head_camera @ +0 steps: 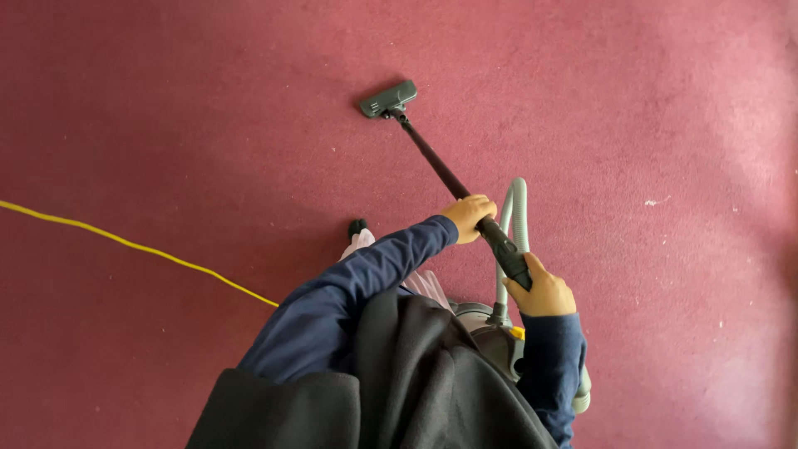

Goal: The person uses a vacuum cleaner to clean a red carpeted floor. They move the vacuum head back and forth across the floor, navigating around stacked blue chairs and a wooden cabinet.

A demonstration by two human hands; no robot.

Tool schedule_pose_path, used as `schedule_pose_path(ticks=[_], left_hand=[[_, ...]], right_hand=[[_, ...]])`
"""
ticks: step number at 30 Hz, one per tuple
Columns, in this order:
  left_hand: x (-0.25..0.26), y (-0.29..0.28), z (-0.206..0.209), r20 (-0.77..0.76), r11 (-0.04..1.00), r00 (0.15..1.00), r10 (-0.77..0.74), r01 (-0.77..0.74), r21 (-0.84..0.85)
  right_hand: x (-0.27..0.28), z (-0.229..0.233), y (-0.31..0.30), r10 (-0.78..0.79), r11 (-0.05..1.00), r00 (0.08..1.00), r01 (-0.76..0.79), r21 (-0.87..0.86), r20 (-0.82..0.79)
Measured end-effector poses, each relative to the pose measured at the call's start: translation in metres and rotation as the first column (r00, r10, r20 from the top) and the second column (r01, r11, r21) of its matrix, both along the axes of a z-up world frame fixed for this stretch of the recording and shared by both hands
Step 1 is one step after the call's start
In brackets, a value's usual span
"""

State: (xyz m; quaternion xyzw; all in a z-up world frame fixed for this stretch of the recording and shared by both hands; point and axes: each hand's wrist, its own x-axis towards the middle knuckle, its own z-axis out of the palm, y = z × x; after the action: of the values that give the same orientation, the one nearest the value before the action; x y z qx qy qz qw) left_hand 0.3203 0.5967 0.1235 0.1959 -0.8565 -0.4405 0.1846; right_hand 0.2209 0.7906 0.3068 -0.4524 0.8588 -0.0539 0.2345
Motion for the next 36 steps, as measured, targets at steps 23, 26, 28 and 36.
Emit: schedule_pose_path(ticks=[23, 26, 28, 36], left_hand=[[0.126, -0.291, -0.084, 0.397, 0.973, 0.918, 0.012, 0.08, -0.215], [0.143, -0.33, -0.072, 0.446, 0.967, 0.895, -0.022, 0.133, -0.219], [0.156, -0.343, -0.071, 0.553, 0.959, 0.828, -0.095, 0.226, -0.173], [0.153, -0.386, -0.106, 0.348, 0.964, 0.937, -0.013, 0.105, -0.244]], right_hand=[[0.152, -0.163, -0.317, -0.394, 0.881, 0.787, 0.471, -0.05, 0.476], [0.177, -0.179, -0.34, -0.299, 0.915, 0.895, 0.367, -0.166, 0.331], [0.193, -0.198, -0.337, -0.257, 0.927, 0.938, 0.307, -0.216, 0.234], [0.198, -0.222, -0.393, -0.255, 0.924, 0.941, 0.305, -0.232, 0.222]])
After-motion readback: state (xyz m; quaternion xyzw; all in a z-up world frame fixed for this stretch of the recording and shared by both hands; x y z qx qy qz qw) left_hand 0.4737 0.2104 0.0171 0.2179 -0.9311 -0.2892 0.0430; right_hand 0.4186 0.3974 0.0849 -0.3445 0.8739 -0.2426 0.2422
